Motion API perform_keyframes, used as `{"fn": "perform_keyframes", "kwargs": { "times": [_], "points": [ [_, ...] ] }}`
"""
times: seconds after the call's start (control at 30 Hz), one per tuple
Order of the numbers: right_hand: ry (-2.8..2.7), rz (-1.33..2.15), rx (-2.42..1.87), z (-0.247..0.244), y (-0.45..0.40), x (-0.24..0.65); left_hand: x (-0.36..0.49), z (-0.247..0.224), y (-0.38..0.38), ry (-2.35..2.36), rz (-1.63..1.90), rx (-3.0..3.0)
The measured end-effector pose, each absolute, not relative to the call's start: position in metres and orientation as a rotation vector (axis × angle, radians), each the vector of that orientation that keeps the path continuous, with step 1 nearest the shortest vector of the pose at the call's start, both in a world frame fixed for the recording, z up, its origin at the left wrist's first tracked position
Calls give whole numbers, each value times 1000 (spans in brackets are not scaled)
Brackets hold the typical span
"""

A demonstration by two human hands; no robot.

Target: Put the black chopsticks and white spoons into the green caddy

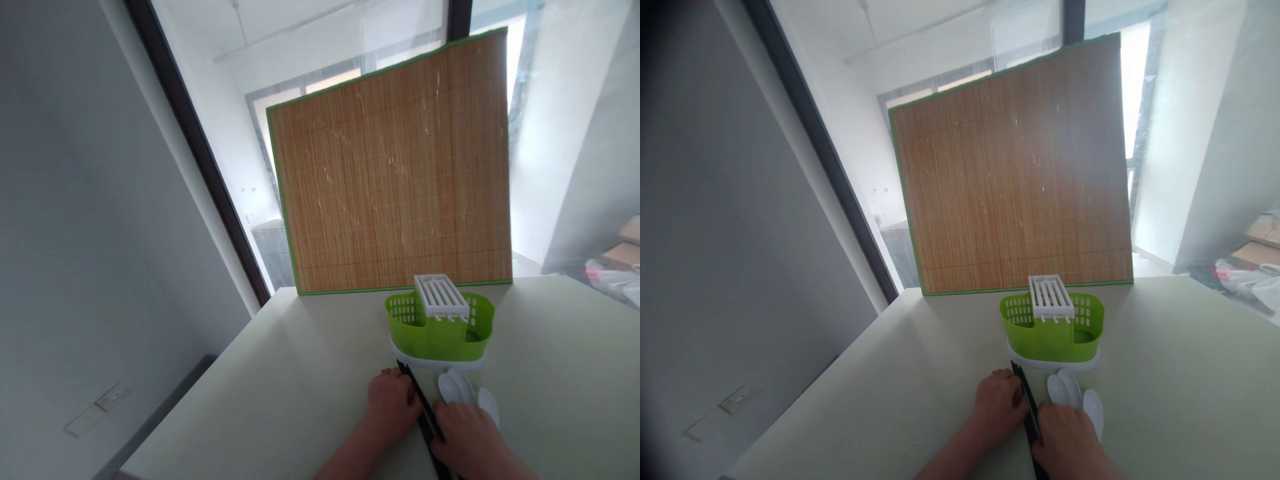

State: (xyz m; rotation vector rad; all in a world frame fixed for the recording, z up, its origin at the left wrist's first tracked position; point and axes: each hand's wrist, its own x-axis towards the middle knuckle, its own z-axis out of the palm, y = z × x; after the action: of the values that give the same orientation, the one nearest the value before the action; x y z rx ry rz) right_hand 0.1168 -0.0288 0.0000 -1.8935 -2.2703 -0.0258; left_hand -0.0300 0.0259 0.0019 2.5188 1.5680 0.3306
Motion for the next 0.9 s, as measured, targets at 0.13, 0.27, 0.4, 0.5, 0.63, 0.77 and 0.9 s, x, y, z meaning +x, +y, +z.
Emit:
{"fn": "perform_keyframes", "kwargs": {
  "times": [0.13, 0.27, 0.4, 0.5, 0.63, 0.77, 0.9],
  "points": [
    [-2261, -45, -1949, -3, -28, 111, -31, 3, 26, 1570, 322, 2517],
    [-2277, -25, -1951, -3, -27, 111, -32, 0, 26, 1513, 438, 2542],
    [-2291, 4, -1971, 1, -27, 111, -32, -2, 26, 1486, 487, 2525],
    [-2276, -5, -1990, 4, -30, 107, -32, -3, 26, 1497, 483, 2514],
    [-2289, -3, -2002, 6, -32, 106, -32, -3, 28, 1509, 499, 2522],
    [-2297, 79, -1998, 2, -30, 115, -33, -3, 28, 1510, 505, 2509],
    [-2308, 211, -1974, -6, -22, 130, -33, -3, 28, 1503, 486, 2510]
  ]
}}
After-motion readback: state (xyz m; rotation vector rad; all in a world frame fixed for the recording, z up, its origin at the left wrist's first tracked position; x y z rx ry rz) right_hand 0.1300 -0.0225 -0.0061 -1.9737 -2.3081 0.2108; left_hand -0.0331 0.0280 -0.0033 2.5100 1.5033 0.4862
